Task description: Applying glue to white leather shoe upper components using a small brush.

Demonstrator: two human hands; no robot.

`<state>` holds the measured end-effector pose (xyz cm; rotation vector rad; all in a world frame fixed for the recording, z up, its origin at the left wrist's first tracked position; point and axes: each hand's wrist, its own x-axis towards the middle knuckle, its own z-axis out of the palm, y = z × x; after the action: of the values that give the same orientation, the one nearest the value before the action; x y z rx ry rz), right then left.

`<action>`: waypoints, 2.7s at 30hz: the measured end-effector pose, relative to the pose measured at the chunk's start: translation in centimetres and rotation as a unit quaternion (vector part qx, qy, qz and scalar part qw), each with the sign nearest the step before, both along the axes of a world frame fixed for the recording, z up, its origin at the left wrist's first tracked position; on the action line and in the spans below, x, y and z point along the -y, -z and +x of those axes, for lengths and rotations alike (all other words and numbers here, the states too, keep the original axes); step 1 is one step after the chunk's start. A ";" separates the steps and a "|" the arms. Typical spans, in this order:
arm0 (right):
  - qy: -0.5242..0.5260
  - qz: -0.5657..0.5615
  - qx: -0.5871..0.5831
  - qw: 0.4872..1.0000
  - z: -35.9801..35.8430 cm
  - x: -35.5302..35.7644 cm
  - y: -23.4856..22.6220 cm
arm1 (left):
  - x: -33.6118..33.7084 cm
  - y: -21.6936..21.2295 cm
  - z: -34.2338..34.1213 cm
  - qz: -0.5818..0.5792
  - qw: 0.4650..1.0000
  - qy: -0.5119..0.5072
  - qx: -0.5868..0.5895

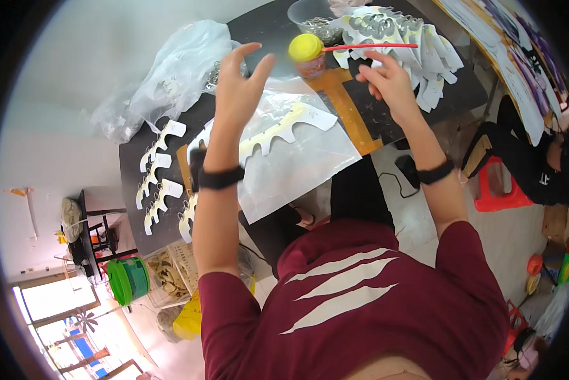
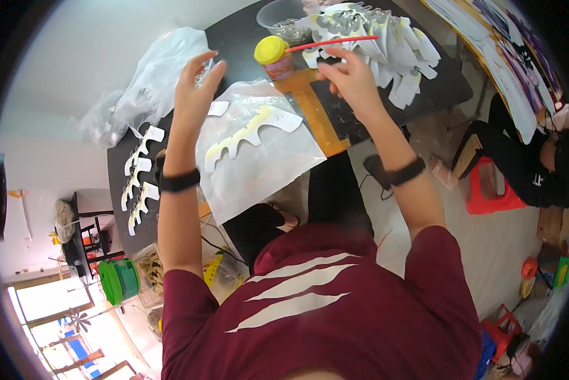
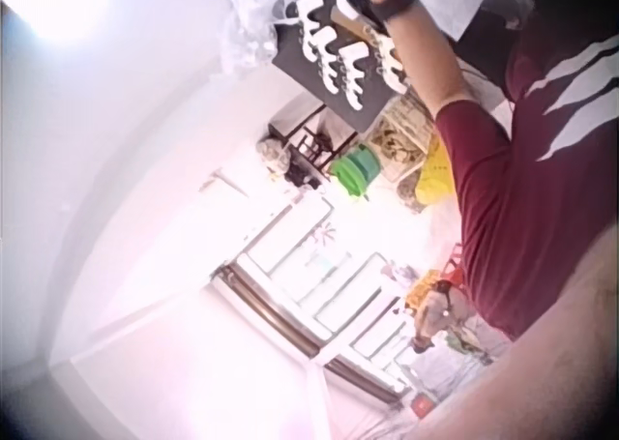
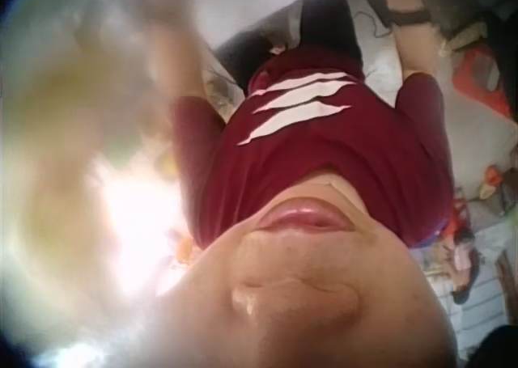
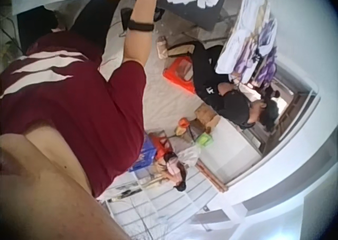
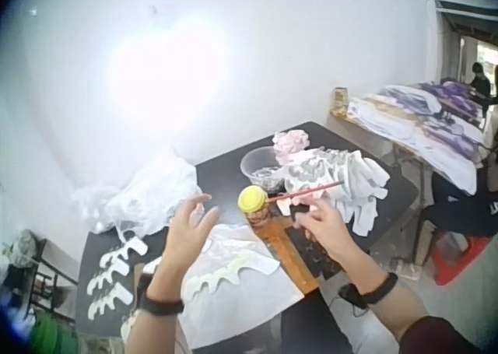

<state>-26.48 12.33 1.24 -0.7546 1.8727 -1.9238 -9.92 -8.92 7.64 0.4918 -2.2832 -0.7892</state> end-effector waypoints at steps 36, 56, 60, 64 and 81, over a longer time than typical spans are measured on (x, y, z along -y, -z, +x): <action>-0.281 0.337 -0.647 0.623 -18.4 13.1 -16.1 | -9.4 4.9 15.9 0.272 0.948 0.095 0.136; -0.402 0.426 -0.498 0.639 -18.9 20.7 -3.1 | -10.3 5.2 14.6 0.323 0.933 0.009 0.157; -0.399 0.415 -0.515 0.635 -18.3 20.9 -3.1 | -10.4 5.2 14.9 0.314 0.938 0.005 0.148; -0.372 0.382 -0.494 0.687 -19.3 20.4 -3.9 | -10.5 5.0 15.2 0.308 0.939 0.005 0.151; -0.394 0.437 -0.405 0.700 -19.5 20.8 -2.6 | -11.1 5.4 15.2 0.317 0.936 0.007 0.151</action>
<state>-46.00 -8.45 3.87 -1.7666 1.9861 -0.0266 5.31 2.16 2.21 0.9401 -2.2642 -1.5629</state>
